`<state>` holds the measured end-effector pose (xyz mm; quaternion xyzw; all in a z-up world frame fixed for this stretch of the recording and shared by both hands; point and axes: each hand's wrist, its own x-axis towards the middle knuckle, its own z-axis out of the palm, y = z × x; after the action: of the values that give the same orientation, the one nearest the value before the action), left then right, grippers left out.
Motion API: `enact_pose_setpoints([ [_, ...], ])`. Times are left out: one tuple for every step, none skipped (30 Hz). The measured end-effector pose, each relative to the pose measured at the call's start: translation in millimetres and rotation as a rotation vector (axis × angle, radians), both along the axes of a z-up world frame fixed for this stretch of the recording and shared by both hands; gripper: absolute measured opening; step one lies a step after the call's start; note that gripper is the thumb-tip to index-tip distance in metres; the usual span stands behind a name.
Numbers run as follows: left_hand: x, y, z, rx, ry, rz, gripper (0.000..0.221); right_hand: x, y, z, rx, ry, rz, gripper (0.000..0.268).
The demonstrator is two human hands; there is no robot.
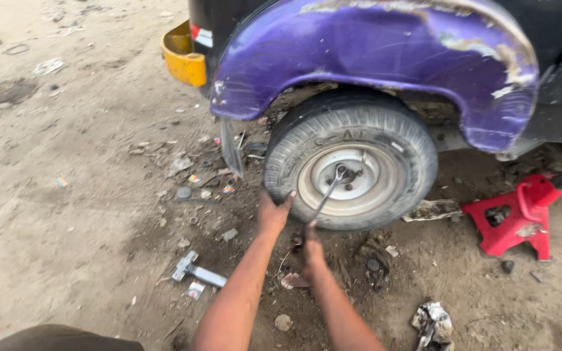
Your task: The person positions a tire onto a wheel hub and rotates it by hand. They then place multiple lug nuts onto the bolts and tighten them using a lug wrench.
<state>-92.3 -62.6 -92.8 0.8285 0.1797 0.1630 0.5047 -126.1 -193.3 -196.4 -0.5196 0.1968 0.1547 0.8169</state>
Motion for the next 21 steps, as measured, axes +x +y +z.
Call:
enact_pose_setpoints([
  [0.0,-7.1,5.6,-0.027,-0.005,0.012,0.109,-5.7,6.5,7.3,0.145,-0.088,-0.002,0.059],
  [-2.1,-10.7,7.3,-0.057,-0.011,0.039,0.109,-12.3,14.1,12.1,0.29,-0.177,0.012,0.052],
  [-2.6,-14.6,7.1,-0.086,-0.018,0.066,0.108,-12.7,17.1,18.2,0.434,-0.265,0.029,0.045],
  [-1.7,-15.6,6.5,-0.077,-0.083,0.079,0.111,-11.2,18.3,24.7,0.437,-0.216,0.051,0.047],
  [0.6,-19.0,5.2,-0.067,-0.147,0.092,0.114,-12.5,12.6,29.7,0.438,-0.167,0.072,0.049],
  [-1.4,-18.8,0.9,-0.055,-0.202,0.099,0.117,-16.2,7.8,31.8,0.441,-0.11,0.086,0.051],
  [-2.5,-14.4,-2.7,-0.051,-0.188,0.096,0.118,-13.3,6.2,34.7,0.398,-0.137,0.104,0.053],
  [-1.3,-15.4,-5.2,-0.055,-0.175,0.089,0.119,-7.9,-0.2,37.8,0.347,-0.165,0.117,0.054],
  [0.7,-16.2,-7.4,-0.059,-0.162,0.082,0.12,-2.9,-3.8,39.3,0.297,-0.193,0.13,0.055],
  [2.0,-19.1,-11.0,-0.062,-0.166,0.076,0.118,4.5,-10.8,40.2,0.328,-0.161,0.042,0.049],
  [3.1,-20.1,-14.9,-0.065,-0.171,0.07,0.117,15.5,-18.0,41.5,0.358,-0.129,-0.046,0.042],
  [1.0,-17.0,-20.3,-0.061,-0.169,0.069,0.115,20.2,-19.0,39.1,0.394,-0.09,-0.13,0.036],
  [2.8,-15.4,-25.3,-0.046,-0.094,0.081,0.116,29.1,-18.5,37.5,0.44,-0.159,-0.12,0.038],
  [5.3,-16.6,-32.3,-0.031,-0.014,0.08,0.118,38.8,-20.2,36.5,0.487,-0.226,-0.124,0.04],
  [6.5,-18.3,-41.6,-0.017,0.066,0.079,0.119,41.6,-22.0,34.1,0.533,-0.293,-0.128,0.042],
  [8.8,-24.3,-51.9,-0.054,-0.044,0.085,0.118,41.0,-28.5,33.0,0.541,-0.229,-0.129,0.048],
  [12.6,-27.1,-60.6,-0.092,-0.154,0.092,0.117,44.4,-30.4,35.5,0.55,-0.166,-0.131,0.054],
  [14.3,-31.1,-67.9,-0.132,-0.266,0.095,0.116,45.1,-31.5,38.6,0.56,-0.106,-0.138,0.06],
  [10.8,-33.1,-72.9,-0.138,-0.238,0.092,0.117,39.8,-31.4,40.6,0.573,-0.125,-0.144,0.058],
  [11.3,-30.0,-70.3,-0.142,-0.223,0.094,0.118,40.4,-27.8,45.9,0.588,-0.153,-0.14,0.057],
  [9.4,-31.6,-63.9,-0.146,-0.207,0.096,0.119,39.4,-28.1,51.7,0.604,-0.181,-0.136,0.055],
])
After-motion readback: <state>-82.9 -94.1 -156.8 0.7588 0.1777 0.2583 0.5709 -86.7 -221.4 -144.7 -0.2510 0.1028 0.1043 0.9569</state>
